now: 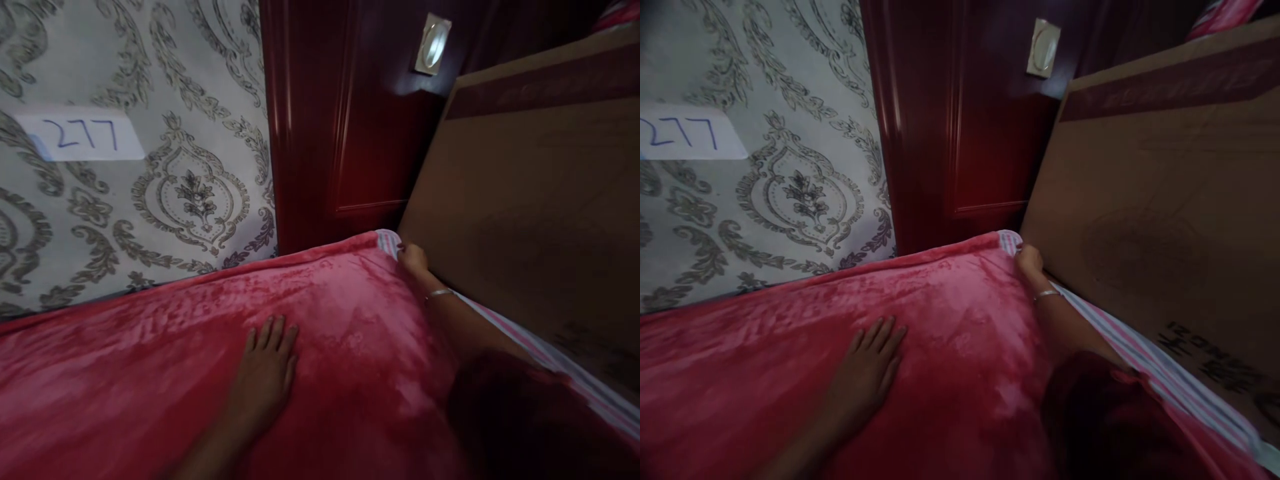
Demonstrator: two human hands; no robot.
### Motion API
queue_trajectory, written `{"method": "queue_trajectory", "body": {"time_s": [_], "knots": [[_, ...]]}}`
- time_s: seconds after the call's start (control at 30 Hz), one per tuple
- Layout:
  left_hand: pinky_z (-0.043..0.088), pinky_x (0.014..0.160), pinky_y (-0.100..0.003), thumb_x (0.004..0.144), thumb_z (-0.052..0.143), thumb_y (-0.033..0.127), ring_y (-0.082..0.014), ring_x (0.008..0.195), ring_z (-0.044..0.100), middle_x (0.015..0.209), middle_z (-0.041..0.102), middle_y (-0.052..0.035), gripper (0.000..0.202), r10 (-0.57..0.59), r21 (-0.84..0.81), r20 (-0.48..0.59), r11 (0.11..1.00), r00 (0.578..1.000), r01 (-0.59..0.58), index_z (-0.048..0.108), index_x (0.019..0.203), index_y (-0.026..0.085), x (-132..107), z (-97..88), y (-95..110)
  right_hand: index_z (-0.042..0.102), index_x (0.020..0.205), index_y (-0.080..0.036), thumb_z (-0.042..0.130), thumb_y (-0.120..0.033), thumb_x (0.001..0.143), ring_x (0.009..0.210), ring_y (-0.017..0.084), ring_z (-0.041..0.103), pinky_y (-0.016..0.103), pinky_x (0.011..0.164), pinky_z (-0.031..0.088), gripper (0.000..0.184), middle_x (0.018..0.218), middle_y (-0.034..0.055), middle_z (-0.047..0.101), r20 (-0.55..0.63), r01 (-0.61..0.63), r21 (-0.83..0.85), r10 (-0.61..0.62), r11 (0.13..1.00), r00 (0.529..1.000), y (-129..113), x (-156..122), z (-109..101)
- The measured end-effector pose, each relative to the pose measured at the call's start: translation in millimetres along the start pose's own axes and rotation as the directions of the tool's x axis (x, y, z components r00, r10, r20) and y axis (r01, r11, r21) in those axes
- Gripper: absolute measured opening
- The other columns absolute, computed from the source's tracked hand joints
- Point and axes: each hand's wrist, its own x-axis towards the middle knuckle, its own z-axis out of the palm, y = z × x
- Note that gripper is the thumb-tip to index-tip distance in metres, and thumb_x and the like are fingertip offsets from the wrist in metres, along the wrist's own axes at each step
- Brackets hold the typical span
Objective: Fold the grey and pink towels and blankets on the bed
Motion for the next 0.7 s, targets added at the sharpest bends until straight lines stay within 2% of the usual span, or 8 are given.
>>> {"method": "queue_trajectory", "body": {"time_s": [0.07, 0.13, 0.23, 0.33, 0.43, 0.53, 0.63, 0.7], "knots": [[0.029, 0.119, -0.065, 0.101, 0.038, 0.032, -0.0370, 0.151, 0.030, 0.162, 0.034, -0.0139, 0.052, 0.006, 0.012, -0.002, 1.000, 1.000, -0.006, 0.047, 0.152, 0.023, 1, -1.9, 1, 0.070, 0.125, -0.008, 0.050, -0.025, 0.097, 0.109, 0.031, 0.066, 0.032, 0.083, 0.049, 0.038, 0.123, 0.0231, 0.068, 0.060, -0.034, -0.082, 0.039, 0.996, 0.997, 27, -19, -20], [0.029, 0.119, -0.063, 0.101, 0.038, 0.031, -0.0359, 0.151, 0.031, 0.162, 0.035, -0.0137, 0.052, 0.004, 0.034, -0.004, 0.999, 1.000, -0.004, 0.047, 0.152, 0.022, 3, -3.7, 1, 0.075, 0.113, -0.007, 0.052, -0.030, 0.097, 0.108, 0.034, 0.067, 0.034, 0.081, 0.049, 0.037, 0.119, 0.0258, 0.069, 0.112, -0.058, -0.148, 0.075, 0.987, 0.991, 54, -41, -35], [0.029, 0.119, -0.061, 0.101, 0.039, 0.031, -0.0345, 0.150, 0.033, 0.160, 0.039, -0.0134, 0.051, -0.004, 0.051, -0.031, 0.999, 1.000, 0.006, 0.050, 0.150, 0.023, 5, -4.8, 0, 0.078, 0.104, -0.011, 0.057, -0.035, 0.094, 0.103, 0.029, 0.069, 0.030, 0.078, 0.049, 0.034, 0.113, 0.0211, 0.072, 0.174, -0.062, -0.194, 0.096, 0.979, 0.980, 86, -67, -50], [0.032, 0.118, -0.060, 0.101, 0.038, 0.032, -0.0347, 0.149, 0.035, 0.159, 0.040, -0.0139, 0.051, 0.011, 0.056, -0.049, 0.998, 0.999, -0.009, 0.051, 0.149, 0.022, 7, -5.7, -1, 0.079, 0.095, -0.014, 0.067, -0.035, 0.088, 0.092, 0.022, 0.069, 0.023, 0.071, 0.047, 0.026, 0.100, 0.0133, 0.075, 0.245, -0.046, -0.184, 0.092, 0.982, 0.965, 101, -81, -62], [0.031, 0.118, -0.059, 0.100, 0.036, 0.031, -0.0348, 0.149, 0.035, 0.160, 0.039, -0.0145, 0.053, 0.016, 0.083, -0.030, 0.996, 0.999, -0.013, 0.049, 0.151, 0.020, 8, -8.6, 0, 0.077, 0.091, -0.013, 0.069, -0.027, 0.084, 0.081, 0.018, 0.068, 0.021, 0.065, 0.046, 0.018, 0.091, 0.0080, 0.076, 0.295, -0.050, -0.145, 0.092, 0.988, 0.951, 106, -90, -73], [0.030, 0.119, -0.058, 0.100, 0.034, 0.029, -0.0348, 0.150, 0.033, 0.161, 0.037, -0.0152, 0.054, 0.005, 0.104, 0.002, 0.995, 1.000, -0.005, 0.047, 0.152, 0.019, 7, -11.1, 1, 0.076, 0.099, -0.013, 0.066, -0.024, 0.086, 0.082, 0.017, 0.068, 0.021, 0.066, 0.047, 0.020, 0.091, 0.0068, 0.075, 0.256, -0.062, -0.105, 0.087, 0.993, 0.963, 108, -96, -78], [0.031, 0.118, -0.059, 0.100, 0.033, 0.030, -0.0354, 0.150, 0.033, 0.161, 0.037, -0.0160, 0.055, 0.015, 0.097, -0.007, 0.995, 1.000, -0.014, 0.047, 0.152, 0.018, 7, -10.4, 0, 0.072, 0.114, -0.013, 0.059, -0.025, 0.092, 0.101, 0.021, 0.067, 0.023, 0.078, 0.048, 0.029, 0.109, 0.0141, 0.073, 0.123, -0.087, -0.104, 0.100, 0.991, 0.987, 108, -99, -72], [0.032, 0.117, -0.060, 0.100, 0.033, 0.031, -0.0355, 0.149, 0.035, 0.160, 0.039, -0.0163, 0.055, 0.025, 0.087, -0.033, 0.996, 0.999, -0.022, 0.048, 0.151, 0.018, 8, -9.2, 0, 0.072, 0.114, -0.013, 0.059, -0.026, 0.092, 0.109, 0.025, 0.066, 0.026, 0.085, 0.048, 0.029, 0.115, 0.0187, 0.070, 0.071, -0.120, -0.110, 0.128, 0.987, 0.989, 108, -99, -65]]}}
